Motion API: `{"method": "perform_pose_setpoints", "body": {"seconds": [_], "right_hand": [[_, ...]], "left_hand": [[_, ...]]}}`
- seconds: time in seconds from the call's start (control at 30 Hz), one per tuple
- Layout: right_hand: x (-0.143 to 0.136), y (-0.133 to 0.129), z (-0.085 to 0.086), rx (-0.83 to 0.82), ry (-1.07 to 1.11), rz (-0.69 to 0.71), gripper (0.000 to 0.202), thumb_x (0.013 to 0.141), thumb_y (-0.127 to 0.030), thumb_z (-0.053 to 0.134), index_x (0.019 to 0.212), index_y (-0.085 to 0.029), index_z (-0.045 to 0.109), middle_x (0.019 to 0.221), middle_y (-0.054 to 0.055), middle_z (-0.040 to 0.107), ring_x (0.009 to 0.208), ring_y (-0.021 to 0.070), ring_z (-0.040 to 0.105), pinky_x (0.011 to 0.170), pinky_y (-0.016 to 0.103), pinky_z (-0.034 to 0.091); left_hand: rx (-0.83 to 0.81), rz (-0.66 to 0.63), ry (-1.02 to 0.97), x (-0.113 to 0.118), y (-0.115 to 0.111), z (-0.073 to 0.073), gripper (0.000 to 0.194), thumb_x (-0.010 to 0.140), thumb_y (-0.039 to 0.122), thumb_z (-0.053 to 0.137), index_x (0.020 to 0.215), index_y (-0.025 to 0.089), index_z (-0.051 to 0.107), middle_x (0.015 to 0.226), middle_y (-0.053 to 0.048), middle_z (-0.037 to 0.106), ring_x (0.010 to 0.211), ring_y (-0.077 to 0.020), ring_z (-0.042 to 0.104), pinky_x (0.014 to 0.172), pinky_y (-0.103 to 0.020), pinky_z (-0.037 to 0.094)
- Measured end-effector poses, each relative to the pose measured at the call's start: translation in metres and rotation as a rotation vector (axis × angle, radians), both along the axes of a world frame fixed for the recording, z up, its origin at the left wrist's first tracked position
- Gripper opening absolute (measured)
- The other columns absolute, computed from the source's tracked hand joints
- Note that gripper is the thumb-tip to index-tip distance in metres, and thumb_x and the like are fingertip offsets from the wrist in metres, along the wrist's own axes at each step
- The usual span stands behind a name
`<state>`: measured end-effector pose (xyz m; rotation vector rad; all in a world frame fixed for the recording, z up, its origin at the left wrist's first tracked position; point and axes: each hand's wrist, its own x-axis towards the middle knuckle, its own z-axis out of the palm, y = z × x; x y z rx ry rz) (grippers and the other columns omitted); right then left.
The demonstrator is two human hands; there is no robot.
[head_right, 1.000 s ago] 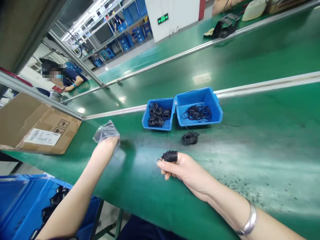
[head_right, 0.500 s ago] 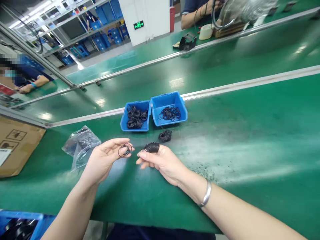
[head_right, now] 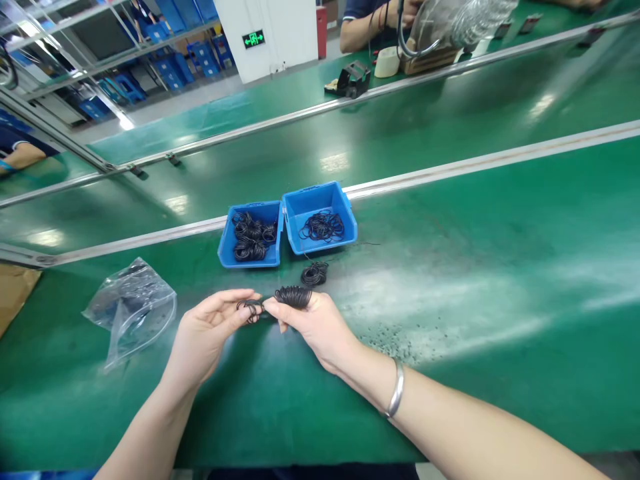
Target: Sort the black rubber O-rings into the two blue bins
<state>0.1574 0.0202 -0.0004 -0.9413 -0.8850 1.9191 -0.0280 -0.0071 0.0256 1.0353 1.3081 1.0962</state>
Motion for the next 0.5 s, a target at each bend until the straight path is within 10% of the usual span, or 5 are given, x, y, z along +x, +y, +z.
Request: {"method": "perform_pose_setpoints", "body": {"seconds": [0.5], "right_hand": [[-0.0010, -0.0035, 0.0006, 0.255, -0.208, -0.013, 0.018, 0.077, -0.038, 0.080, 0.084, -0.022, 0.078, 0.089, 0.002, 0.062, 0.069, 0.0134, 0.059, 0.066, 0.029, 0.051]], "left_hand": [[0.193, 0.025, 0.308, 0.0035, -0.0047, -0.0065, 0.011, 0.083, 0.026, 0.072, 0.091, 0.021, 0.078, 0.108, -0.009, 0.066, 0.099, -0.0212, 0.068, 0.084, -0.031, 0.061]]}}
